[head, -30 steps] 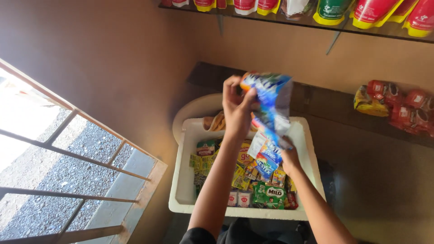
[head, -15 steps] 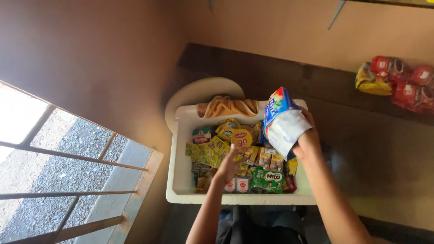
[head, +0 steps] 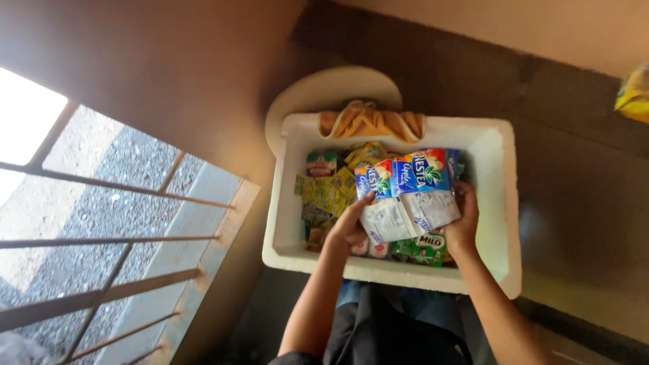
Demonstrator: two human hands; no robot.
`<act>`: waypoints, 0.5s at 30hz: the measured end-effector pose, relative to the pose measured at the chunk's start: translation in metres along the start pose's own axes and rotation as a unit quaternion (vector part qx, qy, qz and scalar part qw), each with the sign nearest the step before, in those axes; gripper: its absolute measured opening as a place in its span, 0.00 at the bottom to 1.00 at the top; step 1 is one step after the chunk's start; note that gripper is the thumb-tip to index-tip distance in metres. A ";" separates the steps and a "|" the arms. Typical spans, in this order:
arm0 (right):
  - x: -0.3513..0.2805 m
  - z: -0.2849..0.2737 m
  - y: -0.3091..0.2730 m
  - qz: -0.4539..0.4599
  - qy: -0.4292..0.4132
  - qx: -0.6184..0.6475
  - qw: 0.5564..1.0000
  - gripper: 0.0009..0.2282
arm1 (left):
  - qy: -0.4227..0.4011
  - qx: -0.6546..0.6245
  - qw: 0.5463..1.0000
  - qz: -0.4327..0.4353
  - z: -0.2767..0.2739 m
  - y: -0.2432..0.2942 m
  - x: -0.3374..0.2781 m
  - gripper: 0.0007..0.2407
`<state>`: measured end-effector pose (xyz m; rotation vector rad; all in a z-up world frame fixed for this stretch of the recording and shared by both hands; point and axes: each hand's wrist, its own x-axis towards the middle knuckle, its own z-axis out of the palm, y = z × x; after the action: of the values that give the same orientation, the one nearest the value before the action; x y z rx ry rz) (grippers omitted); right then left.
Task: Transferring various sauce packets and beverage sachets from a bin onto shelves and organizing them.
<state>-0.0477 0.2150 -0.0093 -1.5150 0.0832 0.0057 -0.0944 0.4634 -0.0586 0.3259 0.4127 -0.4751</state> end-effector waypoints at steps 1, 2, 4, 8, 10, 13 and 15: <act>-0.006 0.003 -0.003 0.007 -0.003 -0.001 1.000 0.20 | 0.006 -0.005 1.000 0.001 -0.001 0.014 -0.010 0.23; -0.012 0.007 -0.006 -0.071 -0.068 -0.052 0.994 0.28 | 0.058 0.075 0.995 0.020 -0.002 0.029 -0.019 0.21; -0.020 0.019 -0.015 -0.141 -0.139 -0.101 0.975 0.36 | 0.116 0.150 0.981 0.037 -0.009 0.059 -0.034 0.18; -0.032 0.043 -0.018 -0.146 -0.299 -0.241 0.912 0.47 | 0.209 0.247 0.944 0.066 -0.051 0.087 -0.049 0.19; -0.026 0.051 -0.008 -0.204 -0.340 -0.301 0.867 0.45 | 0.221 0.259 0.939 0.056 -0.077 0.093 -0.044 0.22; -0.016 0.045 0.032 0.043 -0.448 -0.530 0.719 0.40 | 0.253 0.406 0.878 0.018 -0.118 0.088 -0.031 0.35; -0.013 0.030 0.076 0.104 -0.532 -0.635 0.551 0.29 | 0.300 0.668 0.681 0.015 -0.145 0.076 -0.022 0.48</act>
<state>-0.0633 0.2502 -0.0828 -2.6464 -0.9381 1.4800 -0.1188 0.5925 -0.1592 1.9755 0.6396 -0.5662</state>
